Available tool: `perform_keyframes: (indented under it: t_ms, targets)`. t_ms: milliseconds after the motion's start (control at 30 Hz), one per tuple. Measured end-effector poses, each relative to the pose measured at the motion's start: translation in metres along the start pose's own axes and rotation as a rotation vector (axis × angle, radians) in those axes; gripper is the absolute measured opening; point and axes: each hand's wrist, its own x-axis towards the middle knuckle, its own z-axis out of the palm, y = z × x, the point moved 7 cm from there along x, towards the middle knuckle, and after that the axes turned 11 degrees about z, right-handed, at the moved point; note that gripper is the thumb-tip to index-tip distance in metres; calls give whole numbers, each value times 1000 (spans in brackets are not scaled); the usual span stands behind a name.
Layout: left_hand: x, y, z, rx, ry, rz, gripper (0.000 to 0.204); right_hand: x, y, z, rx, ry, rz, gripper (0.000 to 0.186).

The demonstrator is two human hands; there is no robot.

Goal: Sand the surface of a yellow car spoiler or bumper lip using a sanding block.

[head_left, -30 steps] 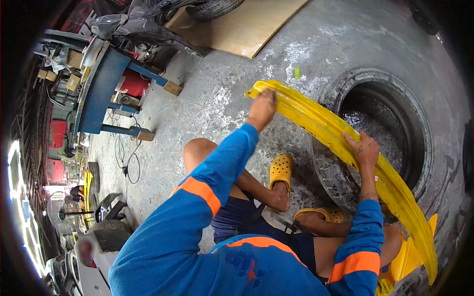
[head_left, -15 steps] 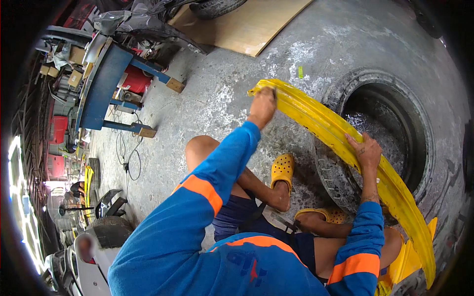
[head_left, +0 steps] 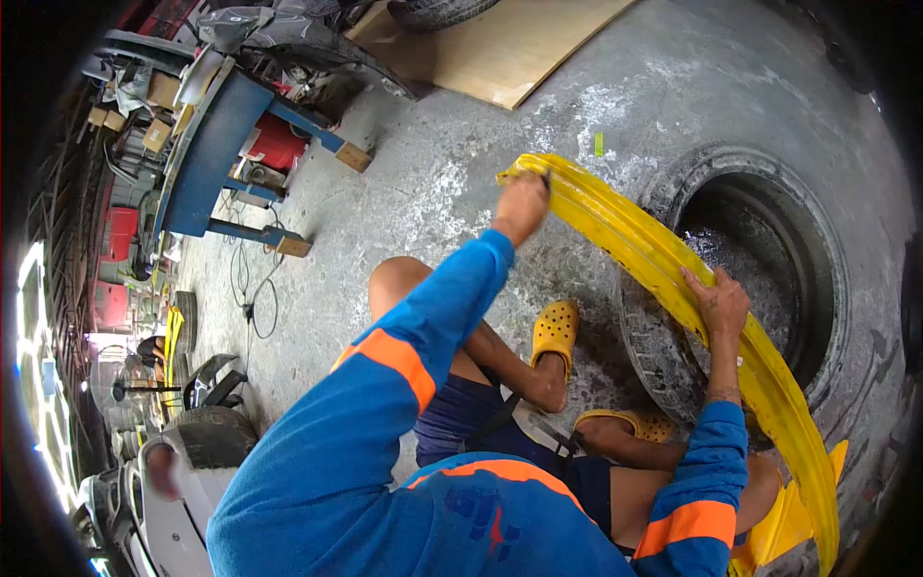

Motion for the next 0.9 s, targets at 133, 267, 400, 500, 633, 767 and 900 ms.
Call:
perform_keyframes:
  t_ms: [133, 267, 400, 500, 633, 767, 900]
  targets:
    - [0, 13, -2, 251, -89, 168, 28, 0, 0, 1, -19, 16, -14, 84]
    - [-5, -4, -7, -18, -83, -42, 26, 2, 0, 2, -10, 13, -17, 82]
    - [-5, 13, -6, 130, -79, 271, 27, 1, 0, 4, -10, -8, -25, 81]
    - [-6, 4, -15, 102, 97, 171, 27, 0, 0, 3, 7, 18, -30, 81]
    - [-7, 4, -8, 99, -32, 230, 26, -2, 0, 0, 9, 46, -16, 80]
    - [-7, 1, -22, 58, 84, 215, 25, 0, -1, 1, -13, -4, -23, 80]
    - [-6, 4, -13, 112, -42, 268, 26, 0, -2, 0, -3, 2, -25, 80]
